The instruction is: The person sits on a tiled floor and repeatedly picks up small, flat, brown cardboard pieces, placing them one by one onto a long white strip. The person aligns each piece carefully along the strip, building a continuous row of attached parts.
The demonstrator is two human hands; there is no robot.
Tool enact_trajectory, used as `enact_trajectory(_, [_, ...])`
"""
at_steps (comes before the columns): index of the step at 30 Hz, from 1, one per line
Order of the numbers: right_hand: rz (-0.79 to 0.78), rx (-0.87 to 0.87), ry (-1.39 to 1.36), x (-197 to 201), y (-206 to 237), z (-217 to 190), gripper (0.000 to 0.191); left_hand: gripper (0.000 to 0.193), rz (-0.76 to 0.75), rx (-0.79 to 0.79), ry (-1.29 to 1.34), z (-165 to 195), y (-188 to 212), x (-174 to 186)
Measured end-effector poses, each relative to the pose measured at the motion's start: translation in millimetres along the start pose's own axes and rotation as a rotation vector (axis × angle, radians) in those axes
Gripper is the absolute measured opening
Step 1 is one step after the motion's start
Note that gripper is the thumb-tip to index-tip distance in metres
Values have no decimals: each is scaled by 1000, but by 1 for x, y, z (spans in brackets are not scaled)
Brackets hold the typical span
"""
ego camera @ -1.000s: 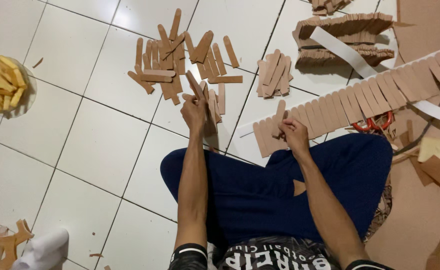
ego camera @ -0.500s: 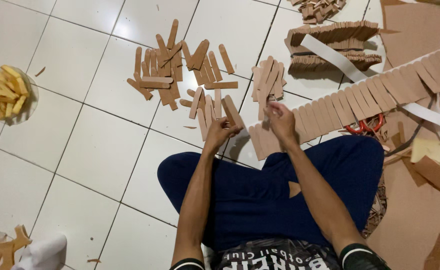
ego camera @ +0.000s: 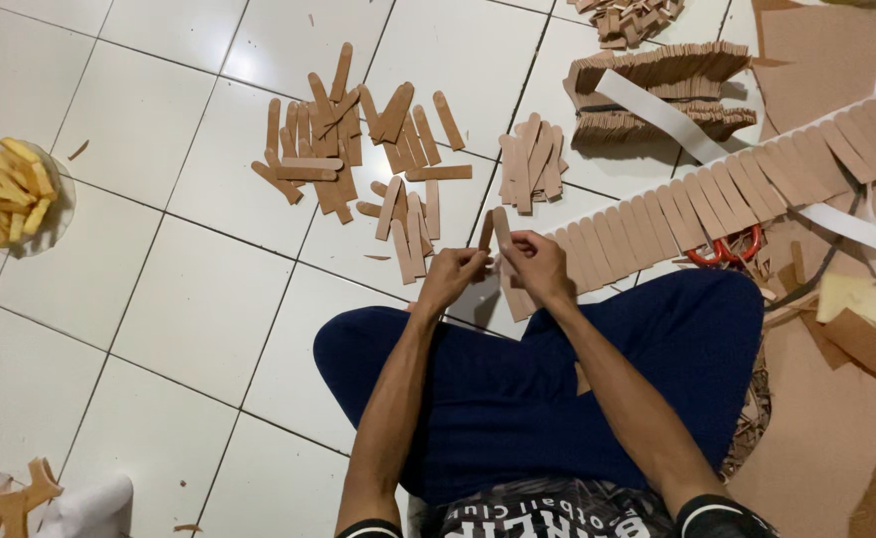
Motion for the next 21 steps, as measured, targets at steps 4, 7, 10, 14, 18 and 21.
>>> enact_trajectory(4, [-2,-135,-129,9,2,37,33,40,188,0,42,-5,-1,8])
enact_trajectory(7, [32,-204,-273,18,4,61,34,46,297,74,0,-15,2,16])
enact_trajectory(10, [83,-191,-220,27,9,71,33,36,402,4,37,-13,8,25])
enact_trajectory(14, [34,-237,-215,25,16,75,32,35,352,129,223,-17,7,23])
enact_trajectory(18, [8,-202,-224,19,24,66,29,37,354,155,185,-6,10,23])
enact_trajectory(21, [43,-213,-199,22,26,67,28,38,425,123,54,3,16,32])
Point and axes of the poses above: each hand's wrist, its own y-axis away from the middle knuckle, its own x-axis out of the back of the hand, z = x × y, the point moved 7 cm from there along -y, towards the middle knuckle, and after that the axes turned 7 degrees about -x, right-handed, at the moved point
